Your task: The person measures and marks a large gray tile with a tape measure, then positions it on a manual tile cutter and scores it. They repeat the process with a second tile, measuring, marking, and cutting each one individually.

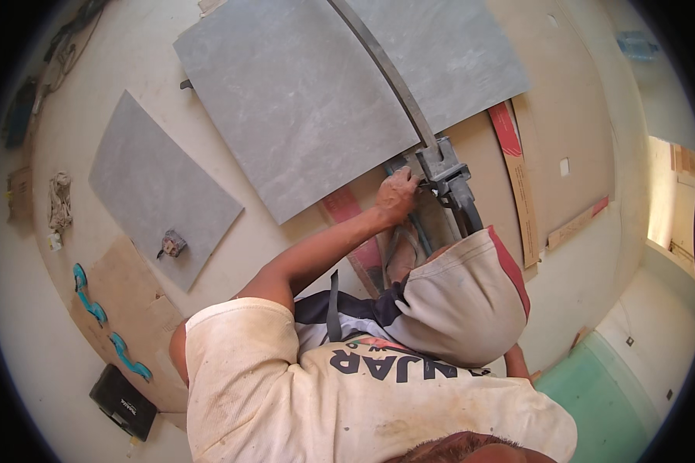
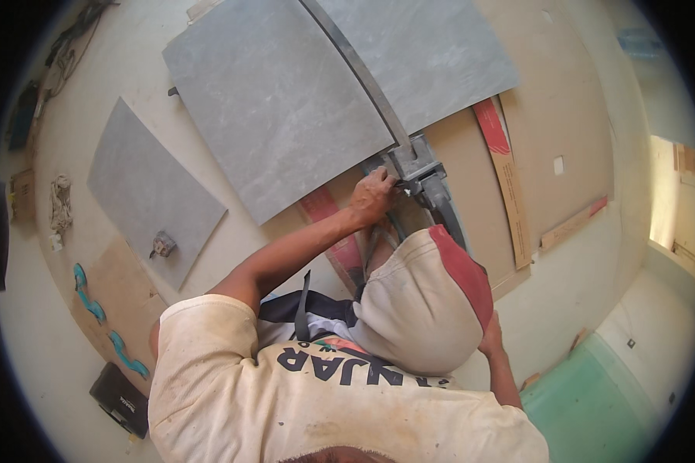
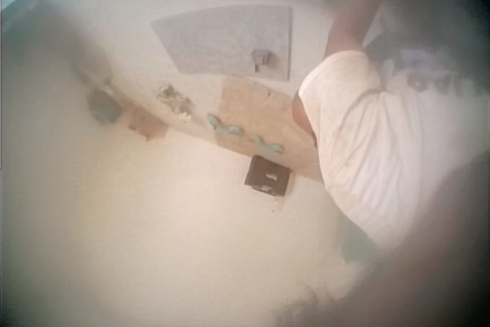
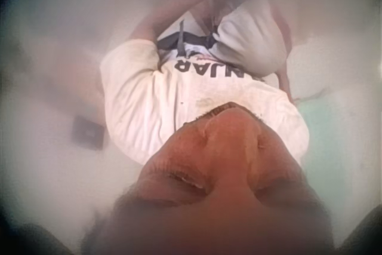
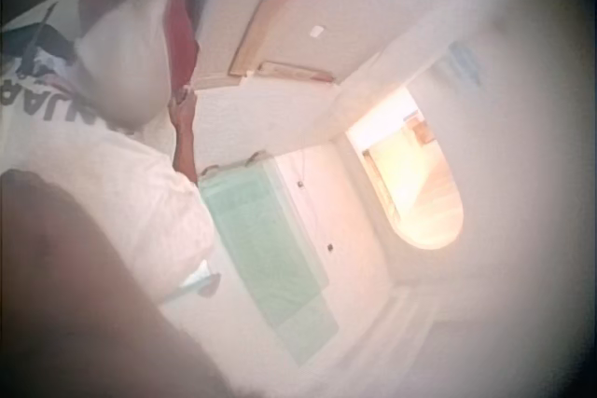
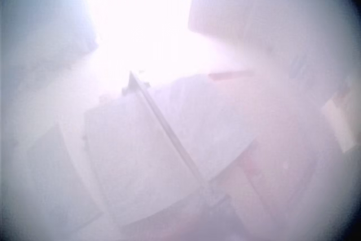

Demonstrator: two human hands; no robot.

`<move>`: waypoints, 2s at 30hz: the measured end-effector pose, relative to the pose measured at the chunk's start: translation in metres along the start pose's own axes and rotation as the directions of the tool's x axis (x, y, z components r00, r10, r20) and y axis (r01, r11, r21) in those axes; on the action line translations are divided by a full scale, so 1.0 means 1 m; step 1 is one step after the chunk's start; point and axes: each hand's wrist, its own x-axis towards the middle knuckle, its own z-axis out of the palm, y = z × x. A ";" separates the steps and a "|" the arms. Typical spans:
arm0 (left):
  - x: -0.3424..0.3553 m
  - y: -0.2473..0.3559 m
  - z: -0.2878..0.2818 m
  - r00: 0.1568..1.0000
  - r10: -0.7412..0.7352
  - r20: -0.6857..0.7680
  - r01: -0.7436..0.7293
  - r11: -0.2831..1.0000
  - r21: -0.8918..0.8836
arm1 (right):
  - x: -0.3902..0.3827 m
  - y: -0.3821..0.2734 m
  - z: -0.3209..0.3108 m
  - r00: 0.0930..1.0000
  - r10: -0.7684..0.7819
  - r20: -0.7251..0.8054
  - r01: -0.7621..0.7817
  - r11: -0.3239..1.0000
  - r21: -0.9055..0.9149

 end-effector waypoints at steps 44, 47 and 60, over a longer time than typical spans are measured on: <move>-0.026 0.020 0.061 0.973 -0.220 -0.071 0.223 0.974 0.039 | 0.029 0.000 0.040 0.990 -0.096 -0.101 0.139 0.763 0.632; -0.028 0.017 0.063 0.982 -0.156 -0.109 0.159 0.987 0.018 | 0.031 -0.001 0.042 0.992 -0.089 -0.089 0.126 0.767 0.630; -0.023 0.016 0.055 0.992 -0.096 -0.082 0.099 0.994 0.043 | 0.028 0.004 0.050 0.998 -0.031 -0.055 0.058 0.775 0.629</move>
